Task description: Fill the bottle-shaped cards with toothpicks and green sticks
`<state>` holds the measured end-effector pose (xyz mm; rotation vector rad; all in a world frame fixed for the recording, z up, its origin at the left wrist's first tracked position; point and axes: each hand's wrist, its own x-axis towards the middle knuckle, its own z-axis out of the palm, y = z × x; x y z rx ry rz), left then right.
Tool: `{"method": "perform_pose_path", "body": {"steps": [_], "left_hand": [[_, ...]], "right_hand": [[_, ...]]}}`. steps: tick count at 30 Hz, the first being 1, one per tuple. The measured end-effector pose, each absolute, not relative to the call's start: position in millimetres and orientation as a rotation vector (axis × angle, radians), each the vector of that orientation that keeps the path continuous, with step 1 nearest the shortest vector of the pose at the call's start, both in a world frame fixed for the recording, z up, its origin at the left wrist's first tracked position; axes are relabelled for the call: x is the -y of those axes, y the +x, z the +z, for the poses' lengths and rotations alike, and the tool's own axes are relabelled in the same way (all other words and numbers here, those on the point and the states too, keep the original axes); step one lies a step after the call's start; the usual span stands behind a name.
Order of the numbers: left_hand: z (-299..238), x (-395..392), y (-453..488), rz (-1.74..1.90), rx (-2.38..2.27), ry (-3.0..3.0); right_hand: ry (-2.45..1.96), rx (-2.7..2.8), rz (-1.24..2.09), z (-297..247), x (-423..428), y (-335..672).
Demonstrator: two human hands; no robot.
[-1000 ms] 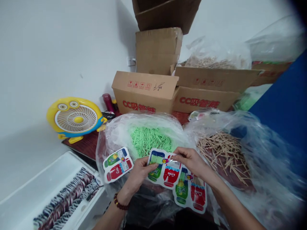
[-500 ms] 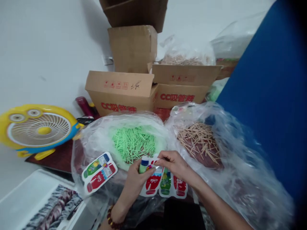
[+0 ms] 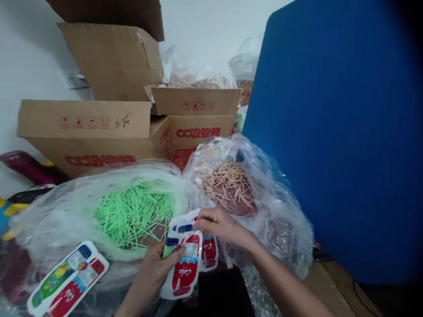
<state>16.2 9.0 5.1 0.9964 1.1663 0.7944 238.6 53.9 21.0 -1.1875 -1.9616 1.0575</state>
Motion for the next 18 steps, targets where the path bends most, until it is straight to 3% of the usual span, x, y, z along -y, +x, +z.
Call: {"method": "perform_pose_path", "body": {"steps": [5,18], "left_hand": [[5,-6,25,0.781,-1.181,0.89],[-5,-5,12,0.797,-1.243,0.719]], "right_hand": [[-1.779,1.975,0.559,2,-109,310],[-2.023,2.262,0.3,-27,-178,263]]}}
